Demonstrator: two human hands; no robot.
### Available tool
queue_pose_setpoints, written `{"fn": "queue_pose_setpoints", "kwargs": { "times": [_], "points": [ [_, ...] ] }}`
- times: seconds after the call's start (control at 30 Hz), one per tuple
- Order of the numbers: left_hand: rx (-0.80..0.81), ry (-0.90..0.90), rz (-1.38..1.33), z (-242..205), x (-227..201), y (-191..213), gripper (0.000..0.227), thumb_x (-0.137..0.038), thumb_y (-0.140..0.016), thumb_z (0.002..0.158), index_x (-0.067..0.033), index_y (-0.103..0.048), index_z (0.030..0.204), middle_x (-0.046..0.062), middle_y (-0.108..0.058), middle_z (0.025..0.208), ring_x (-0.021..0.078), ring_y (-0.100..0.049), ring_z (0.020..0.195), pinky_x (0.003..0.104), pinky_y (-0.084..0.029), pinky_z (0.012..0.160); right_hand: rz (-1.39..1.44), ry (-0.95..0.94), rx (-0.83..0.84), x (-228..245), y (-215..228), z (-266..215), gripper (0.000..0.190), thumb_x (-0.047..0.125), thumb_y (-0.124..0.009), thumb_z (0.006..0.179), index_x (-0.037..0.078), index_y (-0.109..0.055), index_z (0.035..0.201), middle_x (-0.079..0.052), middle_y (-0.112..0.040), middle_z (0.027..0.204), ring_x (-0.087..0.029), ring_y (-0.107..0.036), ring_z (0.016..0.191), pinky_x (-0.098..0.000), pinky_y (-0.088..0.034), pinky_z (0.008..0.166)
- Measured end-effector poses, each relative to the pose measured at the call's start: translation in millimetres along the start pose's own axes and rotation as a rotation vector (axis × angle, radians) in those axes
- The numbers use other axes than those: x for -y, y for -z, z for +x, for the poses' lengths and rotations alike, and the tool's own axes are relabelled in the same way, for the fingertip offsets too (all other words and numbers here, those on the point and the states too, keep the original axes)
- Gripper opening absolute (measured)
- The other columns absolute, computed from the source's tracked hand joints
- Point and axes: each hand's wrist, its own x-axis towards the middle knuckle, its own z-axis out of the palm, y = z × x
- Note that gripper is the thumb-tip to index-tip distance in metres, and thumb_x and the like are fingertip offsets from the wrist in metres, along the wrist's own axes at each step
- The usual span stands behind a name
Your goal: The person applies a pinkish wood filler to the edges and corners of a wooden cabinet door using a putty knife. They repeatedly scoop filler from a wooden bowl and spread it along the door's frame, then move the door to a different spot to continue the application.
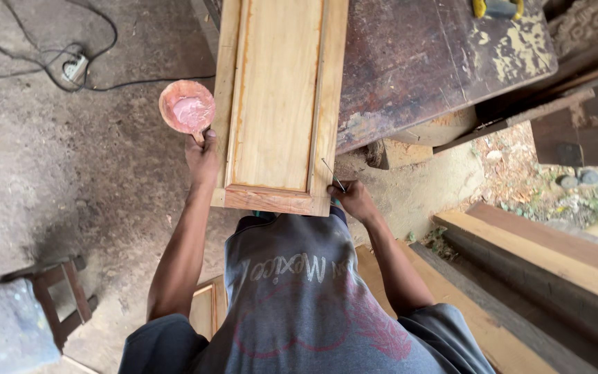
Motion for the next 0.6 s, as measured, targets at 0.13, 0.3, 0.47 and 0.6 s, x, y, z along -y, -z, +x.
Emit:
{"fn": "queue_pose_setpoints", "kwargs": {
  "times": [0.13,0.3,0.47,0.6],
  "points": [
    [0.183,0.046,-0.052,54.6,24.3,0.0,0.022,-0.008,-0.063,0.105,-0.0016,-0.058,0.125,0.005,-0.065,0.113,0.0127,-0.057,0.101,0.029,-0.048,0.091,0.077,-0.135,-0.019,2.2,-46.2,-26.9,0.023,0.023,-0.07,0.095,0.003,-0.078,0.107,-0.003,-0.078,0.088,-0.012,-0.07,0.079,-0.0309,-0.056,0.077],
    [0.381,-0.202,0.005,149.7,36.7,-23.4,0.025,-0.006,-0.059,0.105,-0.0009,-0.059,0.13,0.008,-0.067,0.126,0.0145,-0.06,0.115,0.032,-0.048,0.102,0.366,0.015,-0.112,9.5,-92.3,-16.2,0.023,0.018,-0.069,0.096,0.003,-0.078,0.112,-0.006,-0.073,0.089,-0.011,-0.062,0.073,-0.028,-0.052,0.067],
    [0.514,-0.015,-0.231,178.1,29.7,-33.4,0.034,-0.003,-0.058,0.102,-0.0037,-0.053,0.135,0.005,-0.063,0.133,0.0156,-0.059,0.121,0.03,-0.047,0.103,0.985,0.006,-0.353,16.7,-41.9,-49.2,0.021,0.009,-0.066,0.092,0.004,-0.07,0.112,-0.003,-0.072,0.093,-0.007,-0.043,0.048,-0.0221,-0.031,0.04],
    [0.209,-0.348,0.357,158.4,2.1,-38.2,0.018,-0.001,-0.065,0.104,0.0039,-0.06,0.121,0.015,-0.065,0.118,0.0277,-0.061,0.109,0.037,-0.05,0.096,1.27,0.214,-0.335,32.6,6.6,-118.0,0.026,0.012,-0.066,0.097,0.004,-0.066,0.122,-0.002,-0.069,0.106,-0.003,-0.041,0.051,-0.0187,-0.033,0.046]
  ]
}}
